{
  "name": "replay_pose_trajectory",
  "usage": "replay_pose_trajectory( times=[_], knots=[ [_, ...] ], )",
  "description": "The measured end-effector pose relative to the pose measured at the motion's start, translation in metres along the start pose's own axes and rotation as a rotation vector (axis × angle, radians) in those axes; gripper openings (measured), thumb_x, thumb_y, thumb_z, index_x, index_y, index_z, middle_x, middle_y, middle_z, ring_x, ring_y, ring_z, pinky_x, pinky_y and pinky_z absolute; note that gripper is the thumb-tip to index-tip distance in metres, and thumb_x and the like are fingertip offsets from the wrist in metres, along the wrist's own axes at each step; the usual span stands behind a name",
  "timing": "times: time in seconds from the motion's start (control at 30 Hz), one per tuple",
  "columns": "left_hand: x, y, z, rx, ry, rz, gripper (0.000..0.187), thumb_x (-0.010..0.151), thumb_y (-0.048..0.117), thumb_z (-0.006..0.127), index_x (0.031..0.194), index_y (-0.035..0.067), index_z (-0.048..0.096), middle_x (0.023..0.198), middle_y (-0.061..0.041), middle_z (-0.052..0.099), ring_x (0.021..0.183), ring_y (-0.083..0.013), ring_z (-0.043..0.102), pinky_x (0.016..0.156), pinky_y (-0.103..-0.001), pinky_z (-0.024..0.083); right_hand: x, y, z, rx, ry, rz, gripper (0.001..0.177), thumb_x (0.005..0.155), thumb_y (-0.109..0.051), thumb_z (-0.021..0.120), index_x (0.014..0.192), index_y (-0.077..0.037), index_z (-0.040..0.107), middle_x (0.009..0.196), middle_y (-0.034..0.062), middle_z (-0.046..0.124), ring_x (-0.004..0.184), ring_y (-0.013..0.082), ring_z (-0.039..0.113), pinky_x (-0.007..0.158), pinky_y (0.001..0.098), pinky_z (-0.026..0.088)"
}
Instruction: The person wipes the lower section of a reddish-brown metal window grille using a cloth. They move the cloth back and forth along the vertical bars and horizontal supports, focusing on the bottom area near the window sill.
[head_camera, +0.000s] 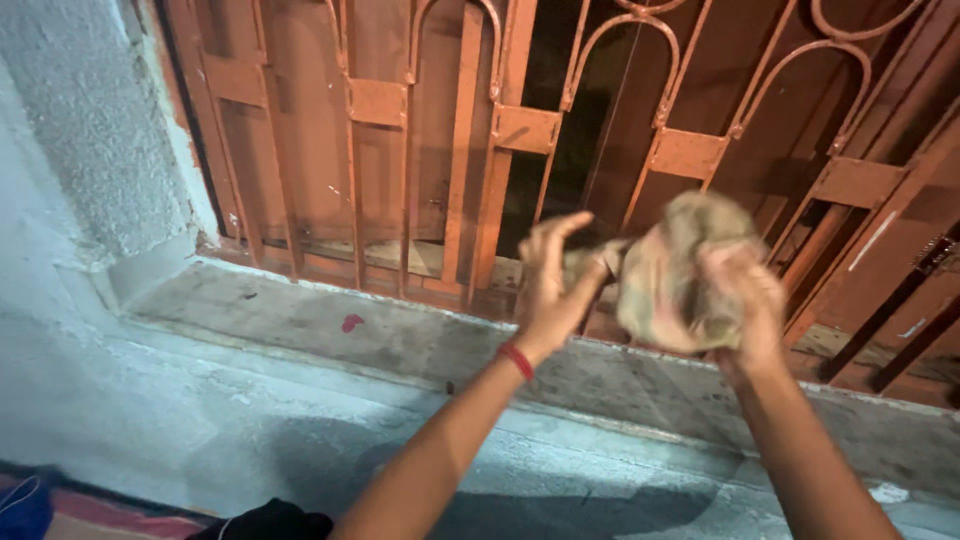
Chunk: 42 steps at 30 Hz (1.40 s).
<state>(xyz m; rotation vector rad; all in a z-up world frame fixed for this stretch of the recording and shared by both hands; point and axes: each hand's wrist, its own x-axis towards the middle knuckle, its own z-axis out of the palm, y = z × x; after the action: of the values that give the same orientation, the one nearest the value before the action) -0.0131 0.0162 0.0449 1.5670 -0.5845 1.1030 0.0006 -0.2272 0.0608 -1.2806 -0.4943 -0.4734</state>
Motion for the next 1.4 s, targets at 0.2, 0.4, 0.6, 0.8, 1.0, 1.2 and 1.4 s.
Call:
replay_pose_trajectory(
  times=[0.2,0.4,0.6,0.8,1.0,1.2,1.4],
  knots=[
    [0.041,0.003,-0.046,0.129,0.145,-0.057,0.034,0.095,0.014,0.064,0.128,0.01,0.058,0.126,-0.011,0.059,0.121,-0.0314,0.052,0.096,-0.041,0.048,0.013,-0.031,0.003,-0.038,0.44,-0.619,0.018,0.11,-0.007,0.067,0.126,0.0,0.06,0.118,0.0083,0.069,0.105,0.0186,0.069,0.095,0.0317,0.059],
    [0.058,-0.013,-0.054,0.307,0.223,0.228,0.034,0.094,0.008,0.063,0.128,0.005,0.058,0.128,-0.015,0.058,0.124,-0.0368,0.052,0.108,-0.048,0.044,0.012,0.003,0.014,-0.839,0.591,-0.627,0.039,0.101,0.003,0.058,0.139,-0.001,0.048,0.135,0.0137,0.054,0.131,0.0255,0.058,0.113,0.0428,0.054],
    [0.053,-0.02,-0.053,0.302,0.028,0.336,0.05,0.095,0.012,0.063,0.14,0.0,0.047,0.135,-0.023,0.053,0.128,-0.0416,0.048,0.112,-0.05,0.041,-0.015,0.054,0.077,-1.083,0.105,-0.688,0.049,0.085,-0.011,0.075,0.132,0.0,0.066,0.158,0.0321,0.02,0.148,0.047,0.029,0.12,0.0488,0.033],
    [0.067,-0.034,-0.063,0.188,-0.131,0.247,0.053,0.102,0.019,0.06,0.148,-0.001,0.042,0.142,-0.025,0.052,0.132,-0.0425,0.052,0.111,-0.048,0.045,0.018,0.084,0.066,-0.889,0.207,-0.307,0.018,0.107,-0.012,0.059,0.119,-0.001,0.068,0.138,0.0269,0.052,0.12,0.0394,0.062,0.103,0.0422,0.048],
    [0.063,-0.029,-0.096,0.136,-0.357,0.129,0.054,0.101,0.021,0.06,0.149,0.003,0.043,0.139,-0.018,0.058,0.12,-0.0321,0.065,0.1,-0.043,0.054,0.077,0.087,0.052,-0.744,0.284,-0.82,0.03,0.102,0.008,0.054,0.131,0.013,0.06,0.131,0.0204,0.054,0.123,0.0322,0.058,0.11,0.0399,0.046],
    [0.069,-0.022,-0.125,0.233,-0.254,0.259,0.041,0.104,0.013,0.06,0.144,0.009,0.053,0.138,-0.014,0.061,0.127,-0.0314,0.064,0.107,-0.042,0.054,0.065,0.047,0.085,-0.739,0.266,-0.816,0.029,0.099,0.014,0.048,0.121,0.011,0.067,0.125,0.0206,0.055,0.118,0.0325,0.062,0.109,0.0345,0.047],
    [0.074,-0.036,-0.131,0.418,0.205,0.323,0.039,0.097,0.008,0.064,0.134,0.006,0.054,0.132,-0.016,0.056,0.129,-0.035,0.054,0.112,-0.047,0.039,0.043,0.04,0.075,-0.886,0.15,-0.824,0.017,0.107,0.006,0.058,0.12,0.005,0.069,0.134,0.0222,0.056,0.123,0.0371,0.064,0.107,0.0372,0.051]
  ],
)
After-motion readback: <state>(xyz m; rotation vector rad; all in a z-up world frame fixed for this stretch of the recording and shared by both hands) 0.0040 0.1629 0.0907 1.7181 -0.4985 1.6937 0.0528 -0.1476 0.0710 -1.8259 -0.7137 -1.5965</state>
